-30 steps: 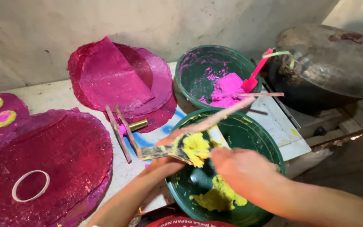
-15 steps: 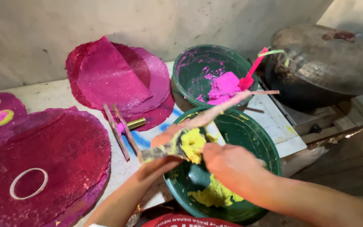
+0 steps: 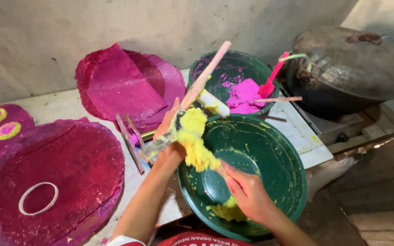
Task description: The person applies yellow dough onto purple discs using a wooden mold and a thin stick before stacking the decorated items.
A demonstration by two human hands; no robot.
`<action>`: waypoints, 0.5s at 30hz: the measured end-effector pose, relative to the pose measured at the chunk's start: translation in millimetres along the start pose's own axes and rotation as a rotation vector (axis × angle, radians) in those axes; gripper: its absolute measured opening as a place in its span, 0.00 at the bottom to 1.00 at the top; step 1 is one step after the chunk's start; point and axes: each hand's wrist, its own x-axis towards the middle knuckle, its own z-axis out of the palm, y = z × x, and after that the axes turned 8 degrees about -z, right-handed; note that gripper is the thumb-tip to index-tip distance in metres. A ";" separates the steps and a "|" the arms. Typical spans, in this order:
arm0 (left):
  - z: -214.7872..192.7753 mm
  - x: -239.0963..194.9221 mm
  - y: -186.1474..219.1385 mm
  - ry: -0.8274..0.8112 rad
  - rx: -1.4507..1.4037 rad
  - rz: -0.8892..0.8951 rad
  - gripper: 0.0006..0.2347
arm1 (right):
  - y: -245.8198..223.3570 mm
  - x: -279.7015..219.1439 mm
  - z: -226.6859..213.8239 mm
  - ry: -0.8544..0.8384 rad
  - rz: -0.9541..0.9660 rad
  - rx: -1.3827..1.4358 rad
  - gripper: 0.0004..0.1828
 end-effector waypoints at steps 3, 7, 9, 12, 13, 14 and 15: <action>-13.4 -5.0 9.5 -0.036 0.042 -0.116 0.36 | 8.5 0.3 -32.8 -0.054 0.400 0.225 0.24; -14.3 -18.1 35.2 0.044 -0.031 0.041 0.43 | 38.4 9.8 -40.7 0.116 0.426 0.255 0.23; -11.1 -13.0 40.7 0.186 0.062 0.184 0.40 | 48.6 12.0 -22.1 0.132 0.347 0.153 0.23; 0.9 -5.0 25.5 -0.034 0.010 -0.097 0.40 | 43.0 4.1 1.9 0.104 0.238 -0.043 0.23; 8.2 -3.9 14.5 -0.005 -0.067 -0.070 0.41 | 40.1 -3.1 2.1 0.073 0.264 -0.061 0.23; 15.4 -2.2 0.5 0.024 -0.142 -0.041 0.41 | 35.0 -8.4 0.0 0.045 0.288 -0.078 0.23; 24.3 -2.1 -14.7 0.055 -0.216 -0.011 0.42 | 29.1 -17.0 -6.3 -0.025 0.343 -0.067 0.23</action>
